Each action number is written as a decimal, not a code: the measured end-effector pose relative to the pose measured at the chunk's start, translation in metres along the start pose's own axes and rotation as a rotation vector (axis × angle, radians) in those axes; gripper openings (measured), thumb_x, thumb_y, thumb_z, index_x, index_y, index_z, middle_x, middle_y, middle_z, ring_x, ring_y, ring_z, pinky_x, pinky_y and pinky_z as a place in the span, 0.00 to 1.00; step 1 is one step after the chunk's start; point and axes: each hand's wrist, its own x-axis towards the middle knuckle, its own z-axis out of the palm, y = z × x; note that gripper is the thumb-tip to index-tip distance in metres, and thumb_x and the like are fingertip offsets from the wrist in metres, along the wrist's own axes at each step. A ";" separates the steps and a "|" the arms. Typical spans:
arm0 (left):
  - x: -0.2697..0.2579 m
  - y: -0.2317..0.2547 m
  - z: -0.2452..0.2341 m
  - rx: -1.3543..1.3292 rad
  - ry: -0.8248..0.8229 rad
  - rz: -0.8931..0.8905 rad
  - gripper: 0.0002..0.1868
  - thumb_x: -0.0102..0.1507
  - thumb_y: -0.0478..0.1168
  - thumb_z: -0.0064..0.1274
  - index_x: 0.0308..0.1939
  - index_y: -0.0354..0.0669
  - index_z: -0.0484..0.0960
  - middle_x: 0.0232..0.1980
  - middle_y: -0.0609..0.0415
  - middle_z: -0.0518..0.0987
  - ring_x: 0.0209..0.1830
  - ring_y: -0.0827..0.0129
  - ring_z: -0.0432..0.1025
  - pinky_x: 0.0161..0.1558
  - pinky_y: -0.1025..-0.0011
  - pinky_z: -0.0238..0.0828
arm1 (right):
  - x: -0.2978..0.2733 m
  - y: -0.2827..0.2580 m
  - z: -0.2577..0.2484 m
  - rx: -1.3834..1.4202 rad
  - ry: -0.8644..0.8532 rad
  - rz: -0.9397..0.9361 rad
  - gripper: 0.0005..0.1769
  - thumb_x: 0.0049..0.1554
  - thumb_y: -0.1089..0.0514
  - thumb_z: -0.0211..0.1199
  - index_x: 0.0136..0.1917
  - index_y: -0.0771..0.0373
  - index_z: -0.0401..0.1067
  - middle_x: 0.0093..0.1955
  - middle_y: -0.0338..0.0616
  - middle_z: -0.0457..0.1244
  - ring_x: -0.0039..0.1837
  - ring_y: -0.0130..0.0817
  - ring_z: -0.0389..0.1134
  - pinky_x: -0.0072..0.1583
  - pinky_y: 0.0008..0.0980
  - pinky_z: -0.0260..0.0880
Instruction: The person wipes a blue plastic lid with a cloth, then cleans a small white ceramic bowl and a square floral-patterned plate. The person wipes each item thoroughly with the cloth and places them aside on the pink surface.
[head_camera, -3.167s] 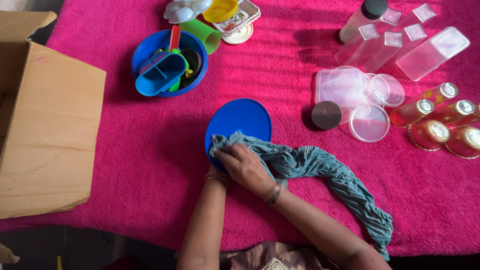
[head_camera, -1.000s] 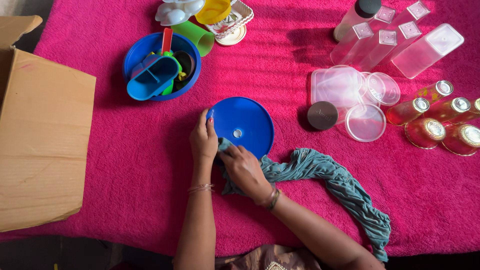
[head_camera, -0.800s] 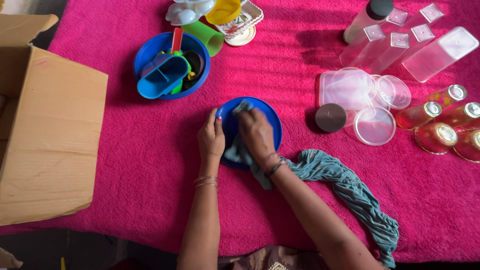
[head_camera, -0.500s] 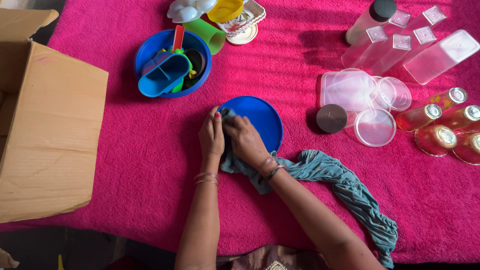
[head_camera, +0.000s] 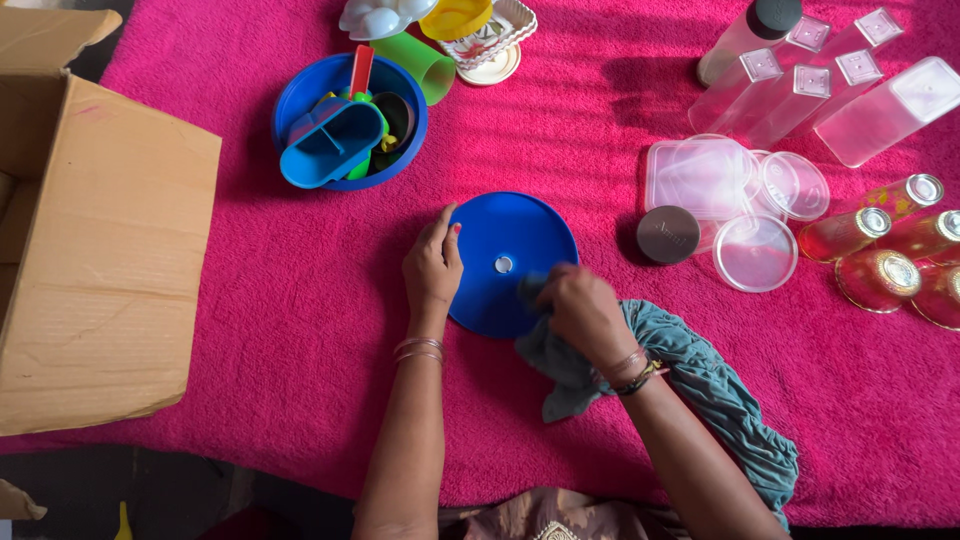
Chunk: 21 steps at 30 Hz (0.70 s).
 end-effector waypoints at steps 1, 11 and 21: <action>0.000 0.002 0.000 0.025 -0.009 -0.012 0.18 0.72 0.43 0.45 0.66 0.51 0.78 0.50 0.50 0.85 0.49 0.56 0.81 0.48 0.61 0.79 | 0.003 0.002 0.000 -0.025 0.141 0.046 0.18 0.42 0.68 0.61 0.45 0.56 0.83 0.49 0.44 0.66 0.54 0.48 0.67 0.54 0.43 0.70; -0.004 0.008 0.000 0.120 0.054 0.096 0.26 0.67 0.53 0.56 0.64 0.44 0.77 0.57 0.42 0.82 0.54 0.48 0.79 0.49 0.58 0.78 | 0.017 -0.011 0.035 -0.107 0.495 0.091 0.21 0.49 0.69 0.59 0.55 0.61 0.81 0.48 0.51 0.63 0.51 0.50 0.65 0.51 0.44 0.70; -0.005 0.005 0.003 0.065 0.088 0.032 0.23 0.65 0.50 0.61 0.61 0.45 0.80 0.55 0.43 0.84 0.53 0.49 0.79 0.52 0.58 0.77 | -0.029 -0.039 0.046 0.318 0.180 0.004 0.10 0.45 0.64 0.64 0.42 0.62 0.81 0.43 0.56 0.69 0.45 0.54 0.72 0.51 0.47 0.74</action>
